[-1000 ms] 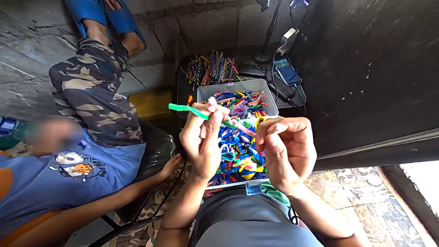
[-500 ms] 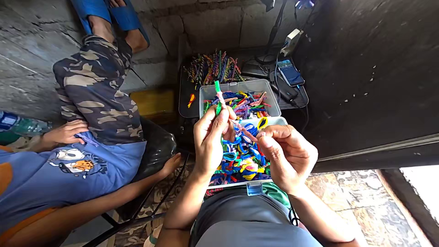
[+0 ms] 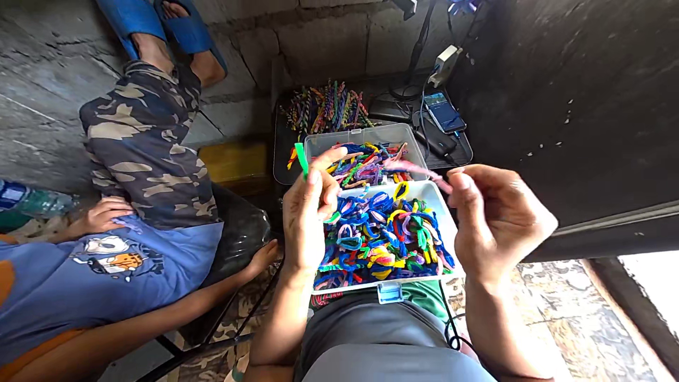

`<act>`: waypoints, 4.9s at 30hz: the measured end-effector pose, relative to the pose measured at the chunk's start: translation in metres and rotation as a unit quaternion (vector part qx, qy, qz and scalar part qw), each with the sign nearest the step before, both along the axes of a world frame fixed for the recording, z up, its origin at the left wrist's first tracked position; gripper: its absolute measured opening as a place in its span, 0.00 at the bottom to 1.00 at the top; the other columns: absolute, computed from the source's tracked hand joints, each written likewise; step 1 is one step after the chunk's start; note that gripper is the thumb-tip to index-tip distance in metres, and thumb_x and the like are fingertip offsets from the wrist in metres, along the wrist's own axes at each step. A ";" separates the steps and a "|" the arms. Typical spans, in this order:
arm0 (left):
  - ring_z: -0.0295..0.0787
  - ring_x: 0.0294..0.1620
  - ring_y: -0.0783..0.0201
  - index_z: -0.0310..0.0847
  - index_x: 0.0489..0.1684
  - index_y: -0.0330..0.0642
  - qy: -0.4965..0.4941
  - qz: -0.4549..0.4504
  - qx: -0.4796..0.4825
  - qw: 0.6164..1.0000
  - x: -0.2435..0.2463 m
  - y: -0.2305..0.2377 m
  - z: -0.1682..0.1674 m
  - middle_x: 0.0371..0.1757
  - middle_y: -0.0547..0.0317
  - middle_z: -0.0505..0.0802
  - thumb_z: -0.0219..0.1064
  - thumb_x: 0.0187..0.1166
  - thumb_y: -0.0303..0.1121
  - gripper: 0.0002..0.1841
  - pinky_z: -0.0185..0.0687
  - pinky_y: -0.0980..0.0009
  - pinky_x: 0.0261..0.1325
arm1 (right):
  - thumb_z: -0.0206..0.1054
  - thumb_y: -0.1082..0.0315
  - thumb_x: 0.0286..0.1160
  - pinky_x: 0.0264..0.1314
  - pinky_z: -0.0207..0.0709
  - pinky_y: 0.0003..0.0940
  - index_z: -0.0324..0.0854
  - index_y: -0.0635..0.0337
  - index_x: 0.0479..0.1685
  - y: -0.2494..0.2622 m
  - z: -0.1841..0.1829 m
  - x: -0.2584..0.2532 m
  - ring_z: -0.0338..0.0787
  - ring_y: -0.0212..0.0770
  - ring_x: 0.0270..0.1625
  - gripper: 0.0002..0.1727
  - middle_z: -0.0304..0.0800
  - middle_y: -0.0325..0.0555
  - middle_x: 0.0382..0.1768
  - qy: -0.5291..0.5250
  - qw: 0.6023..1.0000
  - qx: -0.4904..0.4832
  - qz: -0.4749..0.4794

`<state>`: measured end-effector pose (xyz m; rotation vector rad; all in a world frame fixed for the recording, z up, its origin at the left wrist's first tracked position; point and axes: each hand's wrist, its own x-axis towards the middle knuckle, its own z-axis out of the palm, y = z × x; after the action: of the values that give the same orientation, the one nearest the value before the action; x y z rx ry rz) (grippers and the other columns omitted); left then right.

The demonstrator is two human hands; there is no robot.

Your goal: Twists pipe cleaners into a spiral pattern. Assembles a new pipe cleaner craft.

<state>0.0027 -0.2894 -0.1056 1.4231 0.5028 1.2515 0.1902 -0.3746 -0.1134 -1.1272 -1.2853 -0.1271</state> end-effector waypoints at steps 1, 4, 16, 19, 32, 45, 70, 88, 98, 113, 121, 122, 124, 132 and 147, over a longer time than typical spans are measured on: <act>0.59 0.17 0.86 0.81 0.70 0.39 0.017 0.002 0.017 1.000 0.001 -0.003 0.002 0.24 0.78 0.75 0.38 0.95 0.39 0.24 0.55 0.90 0.20 | 0.64 0.70 0.84 0.37 0.76 0.09 0.85 0.69 0.44 0.001 0.000 -0.002 0.81 0.14 0.32 0.09 0.87 0.36 0.32 -0.003 1.000 -0.015 0.019; 0.62 0.19 0.87 0.86 0.61 0.37 0.057 0.006 0.053 0.997 0.008 -0.017 0.005 0.21 0.81 0.74 0.44 0.92 0.33 0.21 0.58 0.90 0.24 | 0.67 0.69 0.82 0.36 0.74 0.10 0.87 0.68 0.42 0.002 0.003 -0.010 0.80 0.17 0.33 0.09 0.87 0.37 0.34 0.001 0.996 -0.034 0.077; 0.74 0.25 0.85 0.86 0.47 0.31 0.176 0.027 0.203 0.963 0.021 -0.037 -0.003 0.24 0.66 0.83 0.52 0.91 0.32 0.17 0.70 0.88 0.32 | 0.70 0.66 0.81 0.56 0.79 0.15 0.92 0.52 0.42 -0.002 0.013 -0.013 0.84 0.22 0.56 0.05 0.87 0.31 0.52 0.082 0.966 -0.025 0.246; 0.75 0.25 0.83 0.86 0.45 0.29 0.191 0.047 0.243 0.950 0.018 -0.038 -0.001 0.23 0.63 0.83 0.52 0.91 0.32 0.17 0.71 0.88 0.32 | 0.69 0.66 0.82 0.60 0.84 0.21 0.92 0.54 0.44 -0.003 0.013 -0.012 0.89 0.27 0.60 0.07 0.91 0.35 0.58 0.096 0.958 -0.030 0.270; 0.79 0.36 0.79 0.86 0.52 0.29 0.212 0.088 0.306 0.924 0.014 -0.042 0.010 0.38 0.56 0.87 0.50 0.91 0.38 0.21 0.72 0.86 0.39 | 0.71 0.71 0.77 0.63 0.84 0.25 0.93 0.59 0.40 -0.004 0.012 -0.013 0.91 0.31 0.59 0.05 0.96 0.37 0.48 0.062 0.966 0.002 0.253; 0.75 0.33 0.88 0.88 0.44 0.32 0.056 0.070 0.287 0.954 0.018 -0.043 0.009 0.32 0.64 0.84 0.61 0.87 0.31 0.11 0.70 0.93 0.38 | 0.77 0.70 0.71 0.56 0.88 0.21 0.89 0.52 0.40 -0.006 0.016 -0.018 0.93 0.27 0.54 0.04 0.95 0.32 0.48 0.146 0.945 0.013 0.293; 0.85 0.42 0.88 0.89 0.46 0.46 -0.056 -0.092 0.117 0.987 0.021 -0.047 0.008 0.41 0.77 0.92 0.61 0.89 0.37 0.10 0.81 0.90 0.44 | 0.68 0.67 0.83 0.59 0.84 0.18 0.90 0.57 0.52 -0.013 0.026 -0.004 0.88 0.25 0.59 0.09 0.90 0.34 0.55 0.028 0.952 -0.011 0.303; 0.74 0.29 0.82 0.88 0.41 0.33 0.134 -0.072 0.336 0.929 -0.012 -0.037 0.020 0.26 0.59 0.81 0.65 0.87 0.34 0.12 0.67 0.91 0.35 | 0.53 0.69 0.89 0.48 0.70 0.31 0.70 0.56 0.46 -0.030 0.026 -0.009 0.74 0.43 0.39 0.03 0.73 0.47 0.39 -0.370 0.926 0.038 0.064; 0.70 0.19 0.61 0.87 0.42 0.35 0.335 0.071 0.632 0.695 -0.035 -0.049 0.026 0.22 0.57 0.81 0.56 0.85 0.24 0.11 0.62 0.70 0.22 | 0.49 0.68 0.87 0.24 0.54 0.11 0.68 0.56 0.23 -0.041 -0.011 -0.026 0.63 0.18 0.20 0.18 0.62 0.31 0.17 0.102 0.870 -0.212 0.434; 0.76 0.34 0.86 0.83 0.33 0.28 0.152 -0.413 0.189 0.878 -0.030 -0.012 0.012 0.30 0.59 0.85 0.59 0.89 0.31 0.15 0.69 0.92 0.39 | 0.55 0.78 0.84 0.36 0.66 0.33 0.77 0.63 0.49 -0.044 0.012 -0.007 0.73 0.43 0.32 0.06 0.76 0.46 0.31 -0.501 0.854 0.090 0.108; 0.80 0.41 0.90 0.83 0.34 0.31 0.103 -0.571 0.011 0.814 -0.018 -0.007 0.011 0.34 0.69 0.89 0.58 0.88 0.26 0.12 0.73 0.91 0.45 | 0.59 0.84 0.76 0.41 0.59 0.35 0.84 0.67 0.38 -0.036 0.031 0.009 0.71 0.41 0.33 0.09 0.81 0.44 0.29 -0.539 0.806 0.147 0.194; 0.80 0.41 0.91 0.83 0.34 0.33 0.100 -0.576 -0.004 0.812 -0.016 -0.007 0.009 0.34 0.71 0.89 0.57 0.88 0.27 0.12 0.72 0.92 0.45 | 0.59 0.85 0.75 0.38 0.58 0.35 0.84 0.67 0.37 -0.035 0.032 0.011 0.70 0.41 0.31 0.09 0.81 0.43 0.27 -0.542 0.804 0.151 0.195; 0.82 0.41 0.91 0.84 0.36 0.35 0.098 -0.565 -0.015 0.819 -0.014 -0.007 0.008 0.36 0.73 0.90 0.58 0.88 0.30 0.11 0.75 0.91 0.44 | 0.58 0.84 0.77 0.36 0.58 0.34 0.80 0.63 0.35 -0.033 0.034 0.014 0.69 0.41 0.30 0.09 0.76 0.42 0.25 -0.549 0.805 0.137 0.180; 0.71 0.17 0.61 0.86 0.36 0.36 0.332 0.000 0.575 0.748 -0.018 -0.025 0.015 0.21 0.55 0.77 0.57 0.87 0.28 0.12 0.63 0.71 0.19 | 0.53 0.70 0.86 0.23 0.61 0.18 0.77 0.62 0.30 -0.023 0.011 0.007 0.70 0.28 0.21 0.14 0.71 0.39 0.19 -0.203 0.904 -0.200 0.318; 0.80 0.39 0.90 0.88 0.42 0.30 0.155 -0.308 0.174 0.922 -0.018 -0.003 0.035 0.34 0.66 0.89 0.60 0.89 0.32 0.14 0.76 0.93 0.43 | 0.59 0.66 0.89 0.50 0.75 0.27 0.75 0.59 0.62 -0.031 0.041 0.015 0.82 0.40 0.43 0.11 0.81 0.48 0.42 -0.412 0.909 0.025 0.052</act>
<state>-0.0154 -0.2922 -0.0702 1.9040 0.0122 0.6208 0.2053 -0.4060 -0.0724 -0.9788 -2.0701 -0.6031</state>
